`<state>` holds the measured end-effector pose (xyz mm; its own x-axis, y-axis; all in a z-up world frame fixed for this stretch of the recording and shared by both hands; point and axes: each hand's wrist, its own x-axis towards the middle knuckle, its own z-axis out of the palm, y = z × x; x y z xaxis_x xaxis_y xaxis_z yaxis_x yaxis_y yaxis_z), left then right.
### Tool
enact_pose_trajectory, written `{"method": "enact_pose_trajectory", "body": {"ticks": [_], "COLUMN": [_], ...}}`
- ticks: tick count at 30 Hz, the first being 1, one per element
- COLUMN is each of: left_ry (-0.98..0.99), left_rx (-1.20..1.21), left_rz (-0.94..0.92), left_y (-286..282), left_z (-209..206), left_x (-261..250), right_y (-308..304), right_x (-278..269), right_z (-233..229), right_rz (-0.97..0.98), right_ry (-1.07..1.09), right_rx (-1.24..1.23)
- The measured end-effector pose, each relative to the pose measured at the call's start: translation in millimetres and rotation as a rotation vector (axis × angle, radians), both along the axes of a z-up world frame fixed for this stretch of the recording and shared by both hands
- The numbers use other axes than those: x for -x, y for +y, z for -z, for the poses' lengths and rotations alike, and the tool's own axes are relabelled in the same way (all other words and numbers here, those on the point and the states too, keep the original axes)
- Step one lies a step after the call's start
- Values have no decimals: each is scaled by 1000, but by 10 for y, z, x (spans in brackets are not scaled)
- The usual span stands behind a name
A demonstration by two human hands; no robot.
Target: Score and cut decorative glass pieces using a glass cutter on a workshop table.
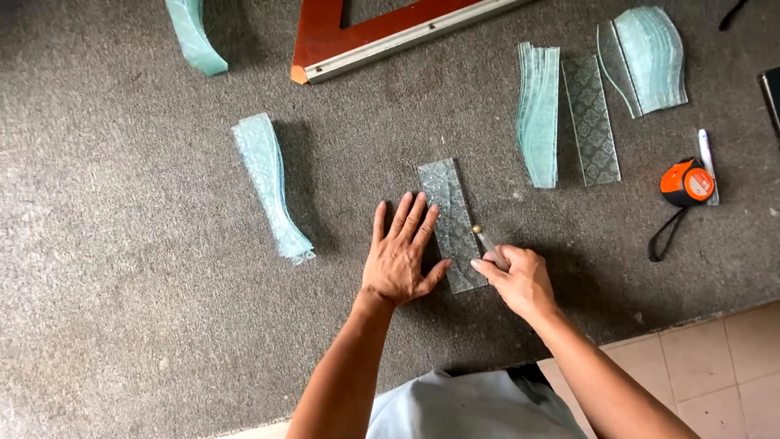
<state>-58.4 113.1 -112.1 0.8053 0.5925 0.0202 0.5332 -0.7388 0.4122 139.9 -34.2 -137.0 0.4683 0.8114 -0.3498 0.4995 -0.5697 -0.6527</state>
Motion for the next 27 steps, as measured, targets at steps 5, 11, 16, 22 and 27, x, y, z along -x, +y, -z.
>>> {"method": "enact_pose_trajectory", "body": {"ticks": [5,11,16,22,27], "left_ry": [-2,-3,11,33,-16], "left_rx": [-1,27,16,15,6], "left_rz": [-3,2,3,3,9], "left_y": [4,17,21,21,20], "left_z": [12,11,4,-1,9], "left_x": [9,9,-6,-11,15], "right_y": [18,19,37,6,53], "right_x": [23,34,29,-11,-39], "right_z": [-30,-64,-84,-12,-149], "right_rz": [33,42,38,29,16], "right_ry": [-16,-8,8,-1,38], "right_rx": [-9,-11,-23,-43,85]}}
